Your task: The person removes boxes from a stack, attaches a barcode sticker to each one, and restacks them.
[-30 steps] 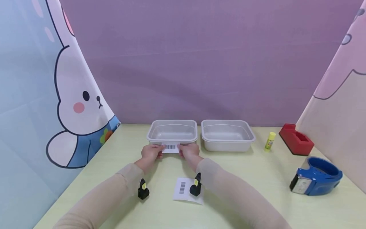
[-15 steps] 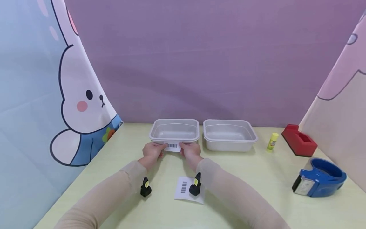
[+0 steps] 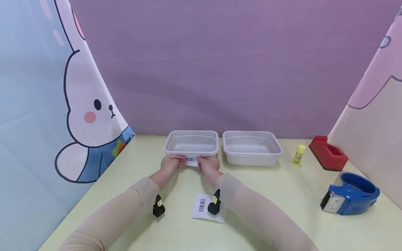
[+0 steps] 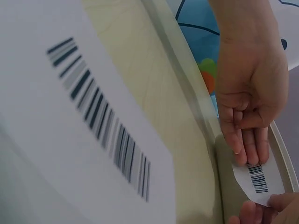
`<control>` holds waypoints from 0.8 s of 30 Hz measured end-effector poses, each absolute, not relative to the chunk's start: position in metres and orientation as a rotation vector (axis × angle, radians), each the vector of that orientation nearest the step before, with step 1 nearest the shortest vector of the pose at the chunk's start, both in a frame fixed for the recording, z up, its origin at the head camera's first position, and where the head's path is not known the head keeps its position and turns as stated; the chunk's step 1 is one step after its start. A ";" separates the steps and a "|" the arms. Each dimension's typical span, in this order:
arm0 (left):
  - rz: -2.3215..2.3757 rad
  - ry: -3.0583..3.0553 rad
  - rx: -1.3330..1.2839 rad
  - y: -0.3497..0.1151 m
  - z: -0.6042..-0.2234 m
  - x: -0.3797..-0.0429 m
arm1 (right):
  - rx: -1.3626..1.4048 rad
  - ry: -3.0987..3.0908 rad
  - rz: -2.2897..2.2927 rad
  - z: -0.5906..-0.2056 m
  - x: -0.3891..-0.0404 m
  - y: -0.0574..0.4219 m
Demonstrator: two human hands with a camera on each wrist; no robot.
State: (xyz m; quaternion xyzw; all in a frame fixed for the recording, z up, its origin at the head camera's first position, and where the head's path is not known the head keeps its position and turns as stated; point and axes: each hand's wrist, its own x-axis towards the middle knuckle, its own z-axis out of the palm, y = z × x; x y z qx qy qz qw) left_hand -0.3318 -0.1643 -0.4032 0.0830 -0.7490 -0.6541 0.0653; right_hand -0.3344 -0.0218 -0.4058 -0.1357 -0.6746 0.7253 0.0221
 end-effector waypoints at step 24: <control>-2.030 -2.194 0.295 -0.168 -0.398 -0.338 | -0.339 -2.147 2.229 -0.407 -0.332 -0.020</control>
